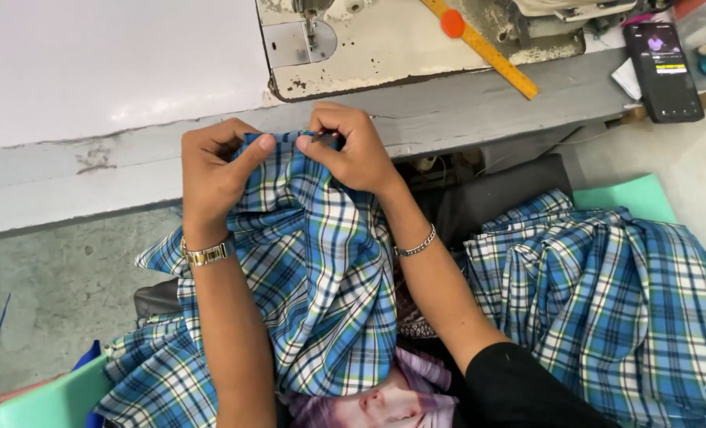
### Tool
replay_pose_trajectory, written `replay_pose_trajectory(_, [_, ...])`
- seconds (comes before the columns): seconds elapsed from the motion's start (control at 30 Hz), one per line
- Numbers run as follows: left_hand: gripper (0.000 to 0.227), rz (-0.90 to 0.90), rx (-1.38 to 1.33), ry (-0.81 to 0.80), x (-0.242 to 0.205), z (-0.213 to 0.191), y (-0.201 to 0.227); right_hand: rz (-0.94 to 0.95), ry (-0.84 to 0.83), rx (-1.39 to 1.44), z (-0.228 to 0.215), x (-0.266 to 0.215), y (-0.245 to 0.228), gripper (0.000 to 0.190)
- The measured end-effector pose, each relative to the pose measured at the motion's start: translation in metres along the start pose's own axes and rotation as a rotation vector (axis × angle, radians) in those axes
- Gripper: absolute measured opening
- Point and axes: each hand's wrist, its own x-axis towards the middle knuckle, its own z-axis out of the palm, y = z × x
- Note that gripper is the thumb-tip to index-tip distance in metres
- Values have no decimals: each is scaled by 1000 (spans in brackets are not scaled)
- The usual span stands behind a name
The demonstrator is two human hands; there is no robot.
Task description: Trimming loose threads from a plaid garment using thread nippers at a sewing workstation.
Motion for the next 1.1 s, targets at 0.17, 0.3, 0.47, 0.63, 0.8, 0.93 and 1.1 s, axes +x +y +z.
replay_pose_trajectory(0.17, [27,50,-6,1,1,4,-4,18,50,25,-1,-3,4,34])
replay_pose_trajectory(0.3, [26,99,-12,2,2,3,-8,33,99,-28,2,-1,-4,32])
replay_pose_trajectory(0.47, [21,84,-44,1,-1,2,-2,28,139,-130,6,-3,-4,24])
replay_pose_trajectory(0.63, [14,135,-62,45,1,5,4,4,204,-316,14,0,-11,15])
replay_pose_trajectory(0.8, [32,178,106,-34,1,1,6,83,139,-191,9,-2,-26,27])
replay_pose_trajectory(0.93, [26,141,115,-9,0,3,4,54,48,-105,12,-1,-28,57])
replay_pose_trajectory(1.1, [30,143,162,-70,0,2,7,-2,14,-279,11,-1,-24,46])
